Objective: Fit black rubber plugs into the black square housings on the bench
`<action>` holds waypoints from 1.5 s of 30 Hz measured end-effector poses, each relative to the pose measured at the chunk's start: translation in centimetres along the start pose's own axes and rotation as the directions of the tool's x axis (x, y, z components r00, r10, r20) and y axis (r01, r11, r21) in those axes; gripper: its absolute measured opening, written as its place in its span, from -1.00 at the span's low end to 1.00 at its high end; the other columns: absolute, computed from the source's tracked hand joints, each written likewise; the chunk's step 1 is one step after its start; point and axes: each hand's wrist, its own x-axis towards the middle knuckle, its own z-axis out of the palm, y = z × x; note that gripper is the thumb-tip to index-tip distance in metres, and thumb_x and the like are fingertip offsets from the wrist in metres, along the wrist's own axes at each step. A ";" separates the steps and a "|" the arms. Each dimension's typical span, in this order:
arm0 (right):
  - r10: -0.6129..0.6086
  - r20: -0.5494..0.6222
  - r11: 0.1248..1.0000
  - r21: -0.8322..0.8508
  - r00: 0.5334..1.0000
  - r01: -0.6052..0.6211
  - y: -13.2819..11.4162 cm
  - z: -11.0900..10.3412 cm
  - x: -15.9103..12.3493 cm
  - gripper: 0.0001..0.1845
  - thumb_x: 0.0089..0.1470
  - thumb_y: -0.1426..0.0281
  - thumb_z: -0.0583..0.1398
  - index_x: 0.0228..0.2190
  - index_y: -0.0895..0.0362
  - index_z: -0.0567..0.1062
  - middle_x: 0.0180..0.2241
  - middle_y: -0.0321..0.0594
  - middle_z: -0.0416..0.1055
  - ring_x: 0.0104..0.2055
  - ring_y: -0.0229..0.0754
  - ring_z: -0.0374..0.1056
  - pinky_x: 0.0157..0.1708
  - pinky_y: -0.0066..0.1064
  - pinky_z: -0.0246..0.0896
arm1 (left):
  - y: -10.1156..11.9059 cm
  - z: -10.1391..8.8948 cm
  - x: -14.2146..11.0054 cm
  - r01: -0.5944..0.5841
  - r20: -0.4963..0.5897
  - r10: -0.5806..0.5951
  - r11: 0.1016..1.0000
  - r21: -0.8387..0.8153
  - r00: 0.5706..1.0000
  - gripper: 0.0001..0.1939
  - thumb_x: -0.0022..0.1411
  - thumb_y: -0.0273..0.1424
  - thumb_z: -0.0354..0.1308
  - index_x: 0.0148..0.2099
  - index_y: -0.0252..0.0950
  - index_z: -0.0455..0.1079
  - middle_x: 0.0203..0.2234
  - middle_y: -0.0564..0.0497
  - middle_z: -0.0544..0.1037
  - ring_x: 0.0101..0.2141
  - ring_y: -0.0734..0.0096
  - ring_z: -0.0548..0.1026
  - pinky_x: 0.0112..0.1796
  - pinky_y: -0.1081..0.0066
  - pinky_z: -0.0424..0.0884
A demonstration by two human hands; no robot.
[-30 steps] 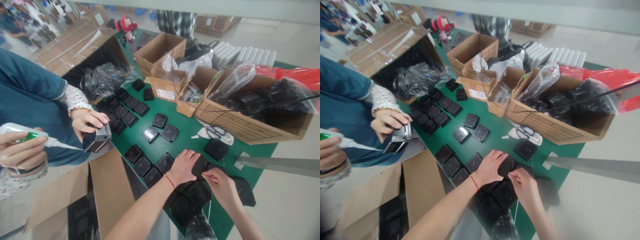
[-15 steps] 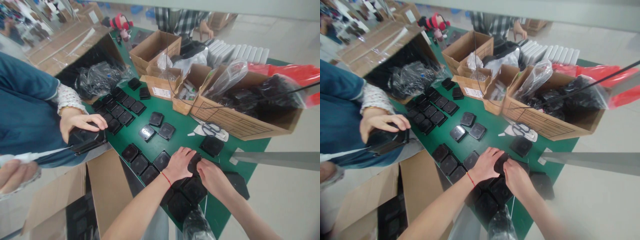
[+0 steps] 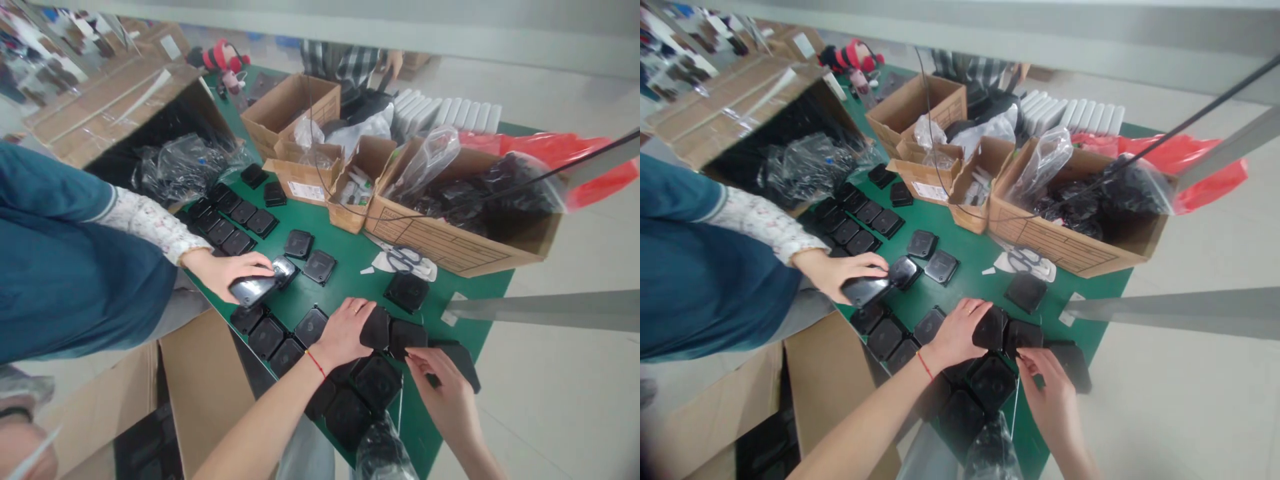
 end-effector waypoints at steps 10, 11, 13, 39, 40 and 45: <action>-0.149 -0.028 0.902 -0.413 0.988 0.125 4.7 -3.6 0.4 -0.43 0.14 0.13 0.13 0.11 0.15 0.35 0.07 0.07 0.39 0.15 0.16 0.28 0.10 0.09 0.29 | 2.4 -2.0 -2.9 0.039 0.048 -0.038 0.999 -0.033 0.998 -0.13 -0.08 -0.44 0.34 0.29 -0.21 0.11 0.15 -0.14 0.30 0.12 0.07 0.29 0.17 0.04 0.29; -0.129 -0.021 0.920 -0.376 0.991 0.112 4.5 -3.8 0.7 -0.42 0.12 0.12 0.15 0.10 0.14 0.36 0.08 0.06 0.40 0.16 0.15 0.28 0.12 0.09 0.27 | 2.8 -1.9 -3.0 0.050 0.058 -0.048 0.998 -0.037 0.997 -0.13 -0.07 -0.43 0.34 0.29 -0.21 0.11 0.15 -0.14 0.30 0.13 0.07 0.29 0.16 0.04 0.29; -0.026 -0.031 0.973 -0.230 0.999 0.018 3.9 -4.1 0.4 -0.41 0.06 0.09 0.20 0.07 0.10 0.40 0.08 0.02 0.41 0.12 0.13 0.33 0.08 0.03 0.33 | 3.9 -1.7 -3.0 0.050 0.079 -0.047 0.998 -0.034 0.996 -0.12 -0.06 -0.38 0.36 0.29 -0.23 0.10 0.16 -0.16 0.30 0.13 0.05 0.28 0.16 0.05 0.29; 0.602 -0.026 0.774 0.261 0.798 -0.576 5.5 -3.7 -10.8 -0.46 0.04 -0.02 0.17 -0.13 0.13 0.52 -0.27 -0.09 0.60 -0.34 -0.08 0.55 -0.33 -0.37 0.49 | 7.4 6.5 -2.4 -0.314 0.344 0.264 0.944 0.100 0.901 -0.08 0.03 -0.26 0.42 0.31 -0.37 0.04 0.16 -0.24 0.33 0.14 0.09 0.32 0.14 0.16 0.32; 0.588 -0.031 0.792 0.228 0.808 -0.567 5.1 -3.9 -11.2 -0.50 0.06 0.00 0.15 -0.14 0.12 0.51 -0.29 -0.10 0.59 -0.35 -0.09 0.55 -0.35 -0.38 0.48 | 7.0 6.0 -2.7 -0.266 0.307 0.230 0.961 0.079 0.923 -0.13 0.05 -0.25 0.41 0.30 -0.33 0.07 0.16 -0.21 0.34 0.14 0.10 0.32 0.15 0.15 0.32; 0.454 0.020 0.891 -0.032 0.891 -0.454 4.7 -3.5 -12.0 -0.60 0.13 0.03 0.08 -0.33 0.05 0.54 -0.33 -0.16 0.58 -0.42 -0.14 0.48 -0.42 -0.38 0.36 | 5.8 3.9 -5.1 -0.016 0.103 0.015 1.000 0.011 0.995 -0.60 0.23 -0.37 0.23 0.11 -0.24 0.32 0.01 -0.08 0.46 0.03 0.23 0.41 0.09 0.13 0.37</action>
